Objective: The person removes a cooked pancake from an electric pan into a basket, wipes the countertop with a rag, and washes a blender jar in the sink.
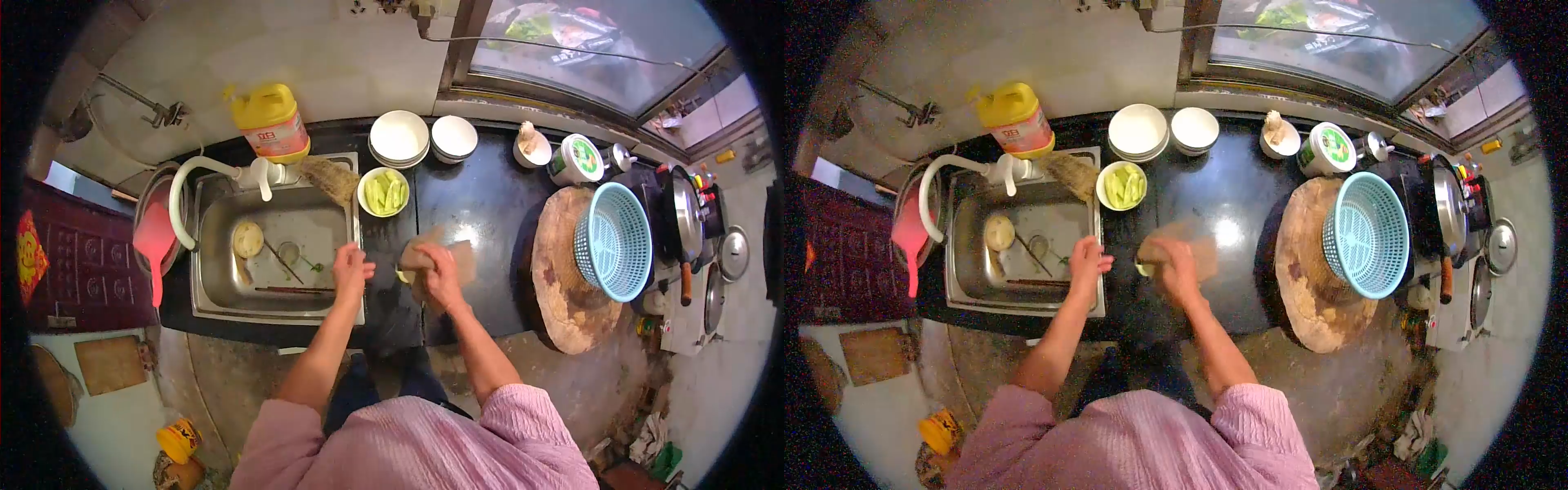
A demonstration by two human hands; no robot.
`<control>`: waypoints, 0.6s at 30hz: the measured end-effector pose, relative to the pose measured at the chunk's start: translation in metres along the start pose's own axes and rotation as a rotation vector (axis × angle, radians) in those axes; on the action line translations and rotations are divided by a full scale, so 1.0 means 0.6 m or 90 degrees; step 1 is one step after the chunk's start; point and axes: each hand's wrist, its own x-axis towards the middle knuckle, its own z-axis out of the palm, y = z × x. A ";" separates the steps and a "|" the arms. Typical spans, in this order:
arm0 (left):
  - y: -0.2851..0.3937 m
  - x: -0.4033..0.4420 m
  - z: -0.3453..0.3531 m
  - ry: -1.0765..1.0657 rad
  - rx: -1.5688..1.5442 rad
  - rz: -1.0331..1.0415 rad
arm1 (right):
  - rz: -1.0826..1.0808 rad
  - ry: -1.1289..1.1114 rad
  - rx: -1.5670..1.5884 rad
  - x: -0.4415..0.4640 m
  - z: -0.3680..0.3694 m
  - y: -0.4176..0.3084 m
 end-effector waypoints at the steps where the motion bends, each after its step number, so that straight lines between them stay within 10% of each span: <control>1: -0.006 -0.027 -0.023 -0.005 -0.028 0.010 | 0.026 0.001 0.073 0.006 -0.002 -0.017; 8: -0.055 -0.078 -0.088 0.072 -0.063 0.005 | -0.123 -0.002 -0.252 0.016 0.086 -0.053; 12: -0.057 -0.094 -0.090 0.024 -0.019 0.009 | -0.151 -0.189 -0.029 -0.027 0.087 -0.035; 18: 0.042 -0.116 -0.007 -0.159 -0.091 0.091 | 0.158 -0.050 0.431 -0.040 0.043 -0.143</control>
